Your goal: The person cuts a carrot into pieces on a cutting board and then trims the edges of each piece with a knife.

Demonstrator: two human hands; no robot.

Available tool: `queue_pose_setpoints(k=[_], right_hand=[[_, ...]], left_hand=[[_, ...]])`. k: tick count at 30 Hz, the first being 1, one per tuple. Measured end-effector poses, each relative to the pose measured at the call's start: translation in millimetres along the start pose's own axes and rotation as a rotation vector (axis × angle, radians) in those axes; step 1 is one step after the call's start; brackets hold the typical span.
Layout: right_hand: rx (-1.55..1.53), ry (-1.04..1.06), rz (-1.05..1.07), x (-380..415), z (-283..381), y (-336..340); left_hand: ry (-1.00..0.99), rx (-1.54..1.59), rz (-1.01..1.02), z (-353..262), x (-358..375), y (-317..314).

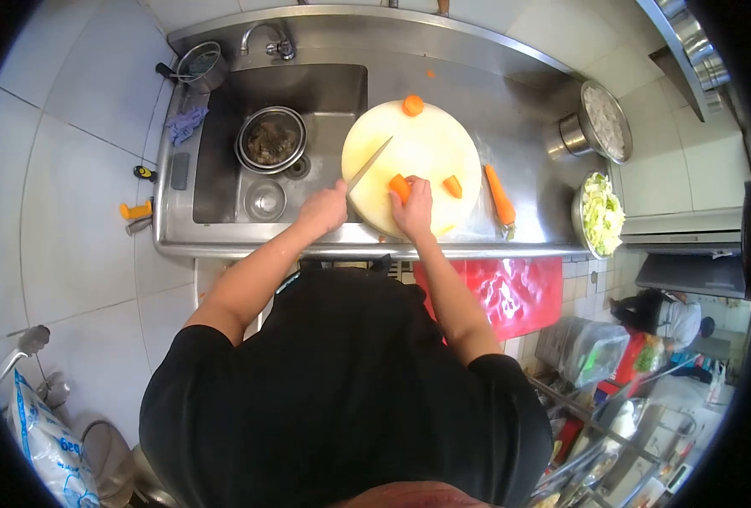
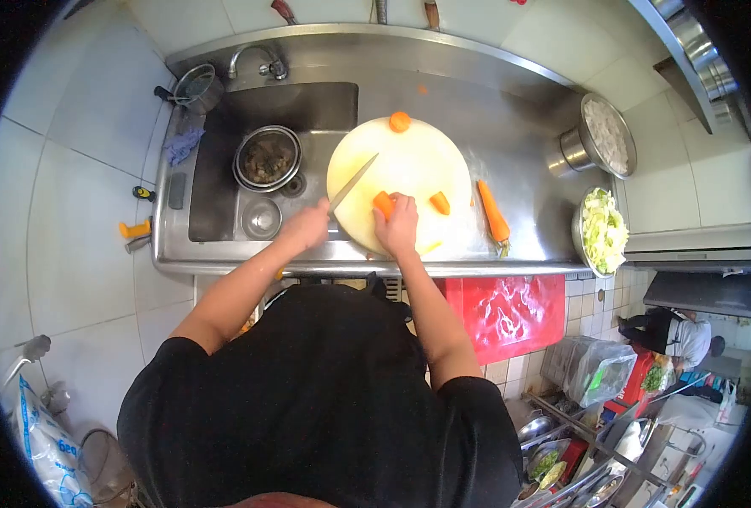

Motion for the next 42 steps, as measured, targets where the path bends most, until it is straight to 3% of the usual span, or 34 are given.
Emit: queue_pose_setpoints(k=[42], right_hand=[[0.01,-0.054,-0.054,6.3,0.8,-1.5]], left_hand=[[-0.031,-0.016,-0.048,-0.4,-3.4,-6.9]])
Point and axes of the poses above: each hand's wrist, its own x-axis away from the middle knuckle, its own y-axis out of the back of the hand, z = x × y, the point moved 1 cm from there along -x, towards the middle knuckle, and after that the axes turned 14 degrees about y, right-handed, at the moved point
